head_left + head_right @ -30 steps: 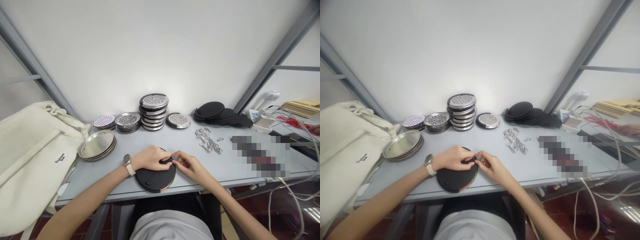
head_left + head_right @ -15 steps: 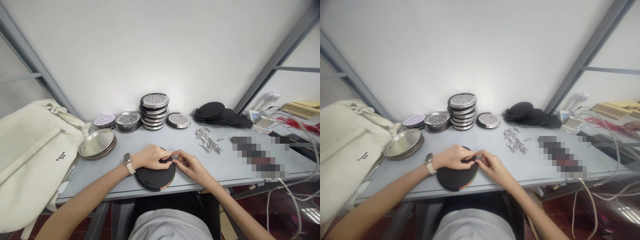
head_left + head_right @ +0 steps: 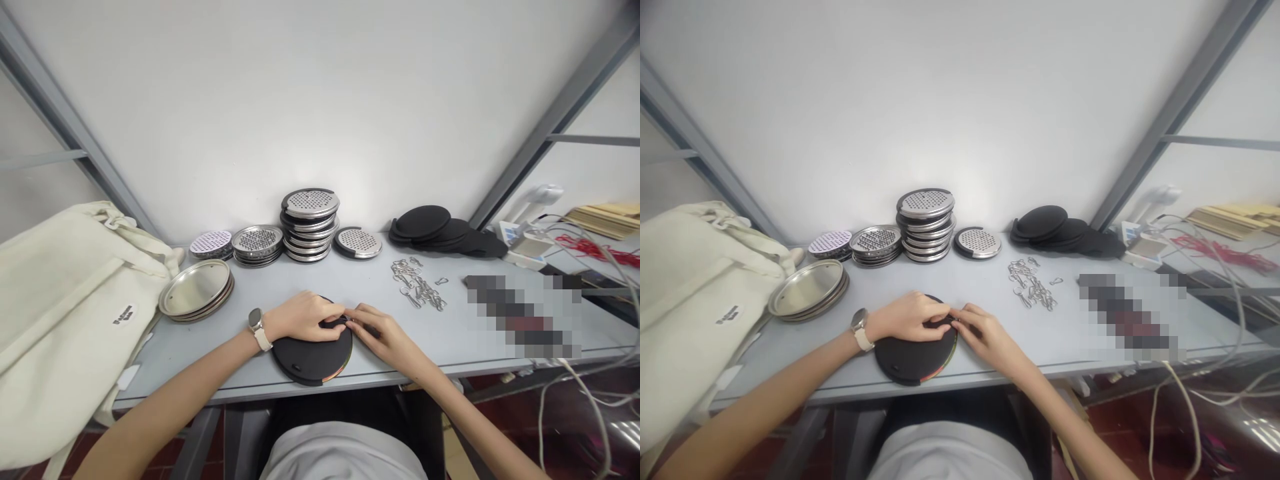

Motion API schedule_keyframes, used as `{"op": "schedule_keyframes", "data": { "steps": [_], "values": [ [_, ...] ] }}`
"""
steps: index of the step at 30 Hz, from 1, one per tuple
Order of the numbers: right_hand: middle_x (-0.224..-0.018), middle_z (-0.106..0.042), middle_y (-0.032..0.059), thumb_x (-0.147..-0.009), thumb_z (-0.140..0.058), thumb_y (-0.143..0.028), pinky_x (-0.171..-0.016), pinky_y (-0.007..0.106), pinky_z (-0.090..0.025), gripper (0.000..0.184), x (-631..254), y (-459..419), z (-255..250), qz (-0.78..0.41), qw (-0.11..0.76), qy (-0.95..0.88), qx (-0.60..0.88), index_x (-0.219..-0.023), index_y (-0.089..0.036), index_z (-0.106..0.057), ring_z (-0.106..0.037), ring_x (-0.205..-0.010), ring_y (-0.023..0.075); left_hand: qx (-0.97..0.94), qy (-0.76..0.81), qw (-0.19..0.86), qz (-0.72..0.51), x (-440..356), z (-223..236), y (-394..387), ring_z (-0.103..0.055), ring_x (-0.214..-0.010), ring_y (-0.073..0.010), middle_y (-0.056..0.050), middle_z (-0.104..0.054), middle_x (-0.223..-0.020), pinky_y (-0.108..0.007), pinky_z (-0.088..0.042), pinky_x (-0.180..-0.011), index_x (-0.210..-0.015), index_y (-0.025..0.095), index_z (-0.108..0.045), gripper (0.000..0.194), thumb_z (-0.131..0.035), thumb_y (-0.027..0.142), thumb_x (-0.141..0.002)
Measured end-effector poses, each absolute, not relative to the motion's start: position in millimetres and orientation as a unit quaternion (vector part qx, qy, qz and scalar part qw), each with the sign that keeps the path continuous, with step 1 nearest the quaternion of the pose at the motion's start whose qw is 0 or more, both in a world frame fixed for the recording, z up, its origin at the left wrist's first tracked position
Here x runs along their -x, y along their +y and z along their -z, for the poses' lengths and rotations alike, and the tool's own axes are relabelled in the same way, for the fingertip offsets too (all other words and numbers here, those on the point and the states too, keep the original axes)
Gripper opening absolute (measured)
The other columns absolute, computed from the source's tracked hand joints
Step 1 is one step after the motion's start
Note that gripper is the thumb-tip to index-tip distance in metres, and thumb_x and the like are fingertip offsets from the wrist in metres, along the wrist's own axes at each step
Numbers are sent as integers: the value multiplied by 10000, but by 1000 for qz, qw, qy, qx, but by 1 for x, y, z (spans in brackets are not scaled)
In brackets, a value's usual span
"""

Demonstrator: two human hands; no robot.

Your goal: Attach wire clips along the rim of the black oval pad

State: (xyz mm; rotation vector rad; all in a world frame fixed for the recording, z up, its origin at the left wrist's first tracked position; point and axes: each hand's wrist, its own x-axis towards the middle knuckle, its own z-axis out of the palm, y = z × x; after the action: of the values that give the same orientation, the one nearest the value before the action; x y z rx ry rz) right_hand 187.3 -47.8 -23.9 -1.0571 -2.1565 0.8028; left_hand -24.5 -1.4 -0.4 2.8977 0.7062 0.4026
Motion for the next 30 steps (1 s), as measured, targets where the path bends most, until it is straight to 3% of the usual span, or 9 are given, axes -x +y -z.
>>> {"op": "schedule_keyframes", "data": {
  "steps": [8, 14, 18, 21, 30],
  "values": [
    [-835, -567, 45, -978, -400, -330, -706, 275, -456, 323, -188, -47, 23, -295, 298, -815, 400, -1177, -236, -637, -555, -733, 166, -961, 237, 59, -130, 24, -1, -3, -495, -521, -109, 38, -539, -600, -268, -259, -519, -710, 189, -453, 223, -526, 334, -863],
    [-783, -535, 25, -967, -423, -347, -627, 255, -426, 308, -188, -47, 25, -285, 300, -812, 411, -1137, -219, -646, -517, -655, 146, -954, 270, 40, -126, 23, -4, -5, -549, -524, -156, 37, -567, -613, -281, -250, -496, -958, 199, -468, 206, -524, 374, -864],
    [-751, -529, 16, -962, -434, -341, -624, 252, -411, 265, -188, -48, 25, -287, 308, -805, 418, -1005, -206, -658, -500, -648, 143, -961, 245, 30, -127, 23, -3, -5, -567, -552, -150, 33, -596, -648, -275, -246, -503, -998, 208, -485, 180, -511, 343, -881],
    [-746, -549, 10, -955, -450, -330, -628, 249, -406, 232, -188, -47, 26, -292, 318, -800, 417, -1033, -200, -625, -508, -664, 146, -963, 234, 33, -131, 24, -2, -4, -575, -583, -142, 32, -620, -694, -264, -256, -521, -1049, 217, -494, 199, -516, 322, -882],
    [-741, -504, -11, -945, -449, -271, -609, 246, -398, 118, -185, -51, 27, -281, 314, -802, 425, -873, -201, -510, -477, -638, 132, -959, 250, 54, -122, 23, -6, -5, -562, -570, -139, 33, -603, -655, -258, -280, -541, -923, 205, -500, 133, -523, 328, -876]
  ]
}}
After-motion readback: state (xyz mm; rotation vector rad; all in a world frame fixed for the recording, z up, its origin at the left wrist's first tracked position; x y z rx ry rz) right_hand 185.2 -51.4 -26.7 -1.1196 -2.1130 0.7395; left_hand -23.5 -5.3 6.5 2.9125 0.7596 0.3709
